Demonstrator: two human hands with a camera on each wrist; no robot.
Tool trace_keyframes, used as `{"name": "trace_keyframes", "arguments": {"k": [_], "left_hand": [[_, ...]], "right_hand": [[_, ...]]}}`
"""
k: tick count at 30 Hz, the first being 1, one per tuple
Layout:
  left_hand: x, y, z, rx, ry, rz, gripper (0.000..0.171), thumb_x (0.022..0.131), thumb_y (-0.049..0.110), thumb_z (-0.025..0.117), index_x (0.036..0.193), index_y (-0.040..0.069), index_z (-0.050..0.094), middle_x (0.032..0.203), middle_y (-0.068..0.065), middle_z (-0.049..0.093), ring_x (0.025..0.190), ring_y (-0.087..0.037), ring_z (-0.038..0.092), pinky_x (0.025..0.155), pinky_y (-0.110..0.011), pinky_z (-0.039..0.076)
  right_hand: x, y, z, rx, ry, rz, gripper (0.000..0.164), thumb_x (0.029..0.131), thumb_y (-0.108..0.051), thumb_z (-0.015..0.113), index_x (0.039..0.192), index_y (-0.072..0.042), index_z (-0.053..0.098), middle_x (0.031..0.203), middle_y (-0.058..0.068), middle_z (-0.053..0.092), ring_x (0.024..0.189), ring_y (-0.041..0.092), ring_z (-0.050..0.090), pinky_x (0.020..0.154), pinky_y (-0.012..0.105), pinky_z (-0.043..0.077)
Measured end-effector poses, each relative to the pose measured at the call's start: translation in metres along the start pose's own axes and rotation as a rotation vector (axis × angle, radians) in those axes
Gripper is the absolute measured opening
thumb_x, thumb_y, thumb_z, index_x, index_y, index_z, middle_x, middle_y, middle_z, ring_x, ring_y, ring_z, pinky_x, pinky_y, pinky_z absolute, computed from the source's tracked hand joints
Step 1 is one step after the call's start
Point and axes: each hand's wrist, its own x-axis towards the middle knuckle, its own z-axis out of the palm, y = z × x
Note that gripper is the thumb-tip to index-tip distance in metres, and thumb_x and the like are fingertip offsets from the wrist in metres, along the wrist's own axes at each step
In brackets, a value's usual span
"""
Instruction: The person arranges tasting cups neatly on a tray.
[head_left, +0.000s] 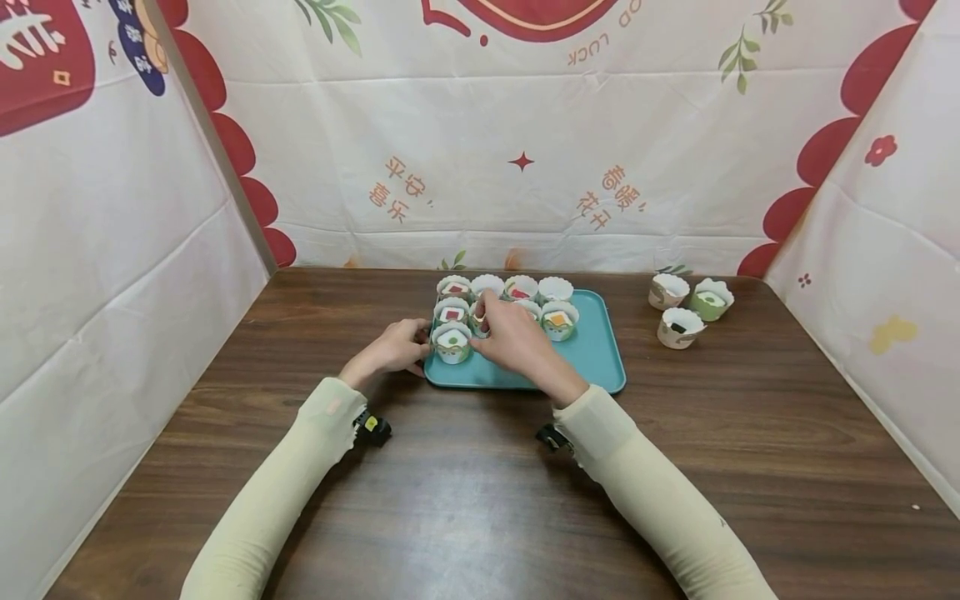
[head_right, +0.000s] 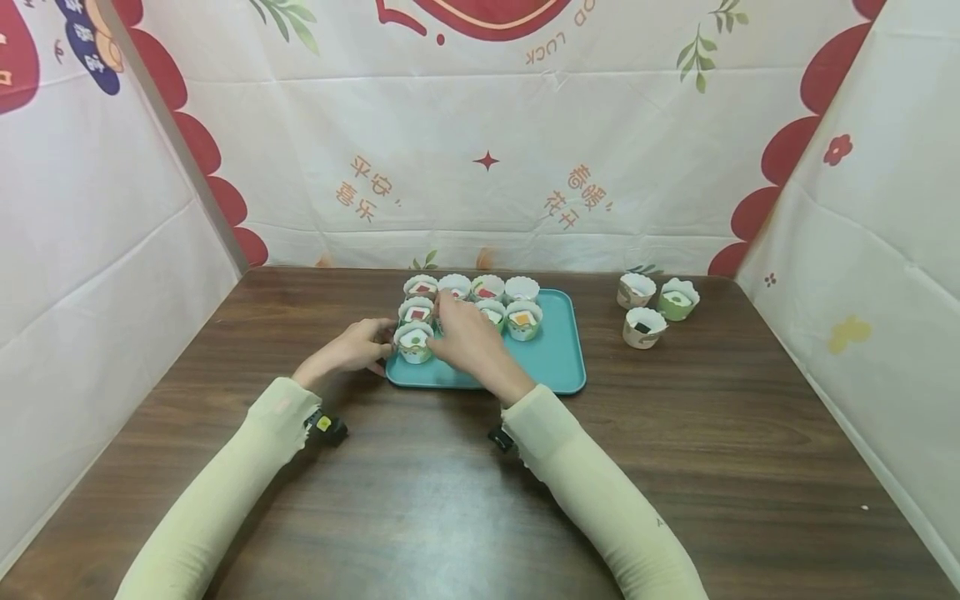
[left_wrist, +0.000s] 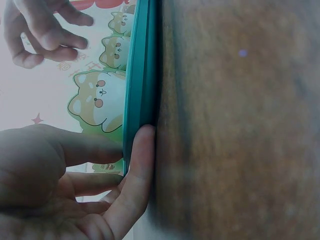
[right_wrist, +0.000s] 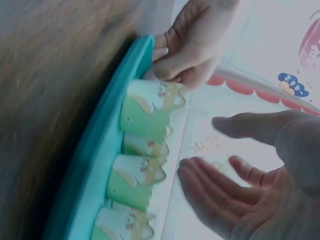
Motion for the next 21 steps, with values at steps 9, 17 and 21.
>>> {"name": "trace_keyframes", "arguments": {"k": [9, 17, 21], "left_hand": [[0.001, -0.001, 0.000, 0.016, 0.001, 0.012, 0.056, 0.103, 0.004, 0.053, 0.156, -0.005, 0.037, 0.132, -0.028, 0.056, 0.091, -0.028, 0.069, 0.070, -0.033, 0.066], [0.000, 0.000, 0.000, 0.010, 0.002, 0.009, 0.056, 0.103, 0.003, 0.052, 0.156, -0.005, 0.036, 0.132, -0.028, 0.055, 0.092, -0.028, 0.069, 0.070, -0.033, 0.066], [0.001, -0.001, 0.000, 0.023, 0.002, 0.015, 0.056, 0.102, 0.003, 0.052, 0.155, -0.006, 0.036, 0.132, -0.028, 0.056, 0.091, -0.029, 0.070, 0.069, -0.033, 0.066]], "right_hand": [[-0.008, 0.022, -0.019, 0.053, 0.134, -0.040, 0.021, 0.093, -0.015, 0.072, 0.105, -0.004, 0.058, 0.091, 0.008, 0.072, 0.081, 0.022, 0.069, 0.071, 0.036, 0.057], [-0.018, 0.046, -0.043, 0.068, 0.220, -0.052, 0.021, 0.093, -0.014, 0.072, 0.106, -0.003, 0.060, 0.095, 0.014, 0.073, 0.087, 0.027, 0.073, 0.075, 0.042, 0.061], [-0.023, 0.062, -0.054, 0.079, 0.224, -0.044, 0.021, 0.096, -0.015, 0.070, 0.108, -0.002, 0.060, 0.100, 0.014, 0.072, 0.091, 0.028, 0.073, 0.075, 0.043, 0.061]]}}
